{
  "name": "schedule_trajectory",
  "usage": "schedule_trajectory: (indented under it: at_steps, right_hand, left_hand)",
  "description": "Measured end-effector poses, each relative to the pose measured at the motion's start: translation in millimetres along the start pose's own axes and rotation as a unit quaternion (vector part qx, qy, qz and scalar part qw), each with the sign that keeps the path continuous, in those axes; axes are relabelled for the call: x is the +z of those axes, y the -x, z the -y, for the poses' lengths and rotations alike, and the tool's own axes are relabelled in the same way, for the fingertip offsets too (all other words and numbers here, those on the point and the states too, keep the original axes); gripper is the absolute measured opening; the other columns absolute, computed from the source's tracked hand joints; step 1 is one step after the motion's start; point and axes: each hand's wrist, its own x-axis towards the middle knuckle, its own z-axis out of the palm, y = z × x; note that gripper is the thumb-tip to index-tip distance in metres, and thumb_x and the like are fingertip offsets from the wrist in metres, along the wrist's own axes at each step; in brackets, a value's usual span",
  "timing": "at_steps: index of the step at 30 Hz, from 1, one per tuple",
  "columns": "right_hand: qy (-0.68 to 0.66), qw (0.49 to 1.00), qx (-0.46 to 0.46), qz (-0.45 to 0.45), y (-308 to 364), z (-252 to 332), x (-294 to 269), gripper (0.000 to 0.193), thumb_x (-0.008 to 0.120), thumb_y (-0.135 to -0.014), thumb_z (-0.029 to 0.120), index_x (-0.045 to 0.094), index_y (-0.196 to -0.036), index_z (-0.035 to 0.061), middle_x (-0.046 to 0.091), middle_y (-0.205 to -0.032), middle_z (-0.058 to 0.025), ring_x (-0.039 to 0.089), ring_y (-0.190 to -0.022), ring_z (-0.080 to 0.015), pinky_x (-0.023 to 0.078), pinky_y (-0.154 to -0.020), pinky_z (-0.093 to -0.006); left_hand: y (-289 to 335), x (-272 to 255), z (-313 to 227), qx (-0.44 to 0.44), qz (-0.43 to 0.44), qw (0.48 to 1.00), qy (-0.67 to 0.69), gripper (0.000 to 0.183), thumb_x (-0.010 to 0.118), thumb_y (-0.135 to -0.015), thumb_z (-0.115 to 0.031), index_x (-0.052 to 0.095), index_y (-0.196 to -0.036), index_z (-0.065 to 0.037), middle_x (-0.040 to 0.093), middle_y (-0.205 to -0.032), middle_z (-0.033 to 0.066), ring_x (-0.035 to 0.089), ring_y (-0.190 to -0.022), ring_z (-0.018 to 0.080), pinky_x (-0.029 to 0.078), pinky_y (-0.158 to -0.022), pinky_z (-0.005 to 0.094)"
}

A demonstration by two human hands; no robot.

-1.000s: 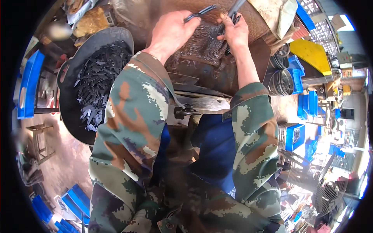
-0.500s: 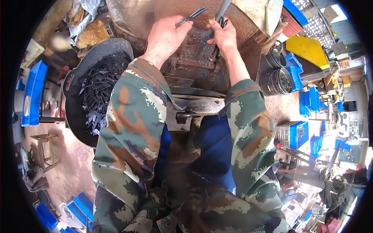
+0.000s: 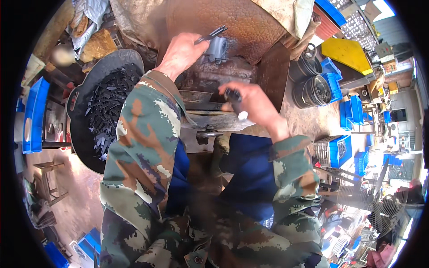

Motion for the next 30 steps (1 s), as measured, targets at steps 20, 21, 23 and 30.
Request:
schedule_trajectory:
  at_steps: [20,21,23,30]
  right_hand:
    - [-0.336,0.875,0.314,-0.154,-25,-18,-9,0.022,0.063,-0.097,0.017,0.062,-0.112,0.0007,0.069,-0.105,-0.0102,0.047,-0.052,-0.0067,0.053,-0.051,-0.0274]
    - [-0.363,0.86,0.319,-0.162,-30,-17,-8,0.023,0.062,-0.098,0.017,0.061,-0.113,0.0005,0.07,-0.107,-0.0102,0.04,-0.048,-0.005,0.053,-0.051,-0.0279]
    - [-0.416,0.833,0.304,-0.201,-33,-16,-12,0.024,0.063,-0.098,0.018,0.06,-0.113,0.0003,0.07,-0.107,-0.0103,0.04,-0.048,-0.0052,0.053,-0.051,-0.028]
    - [-0.489,0.785,0.239,-0.295,-49,-3,-3,0.012,0.063,-0.097,0.012,0.061,-0.104,0.0023,0.068,-0.094,-0.0076,0.053,-0.056,-0.0095,0.053,-0.047,-0.0273]
  left_hand:
    - [-14,32,54,0.016,0.131,0.991,-0.032,0.024,0.063,-0.092,-0.023,0.07,-0.088,-0.001,0.065,-0.073,0.012,0.06,-0.07,0.0242,0.047,-0.069,0.0372]
    - [-13,27,48,-0.055,0.16,0.986,-0.001,0.024,0.064,-0.092,-0.026,0.071,-0.084,-0.004,0.067,-0.075,0.0056,0.054,-0.064,0.0158,0.044,-0.062,0.0322]
    - [-10,22,21,-0.06,0.171,0.982,0.056,0.023,0.065,-0.092,-0.027,0.072,-0.086,-0.006,0.067,-0.075,0.0019,0.049,-0.062,0.0112,0.04,-0.059,0.0291]
    - [14,20,-28,-0.094,0.192,0.941,0.262,0.026,0.064,-0.095,-0.03,0.071,-0.102,-0.006,0.067,-0.079,-0.003,0.034,-0.054,0.0021,0.027,-0.049,0.0206]
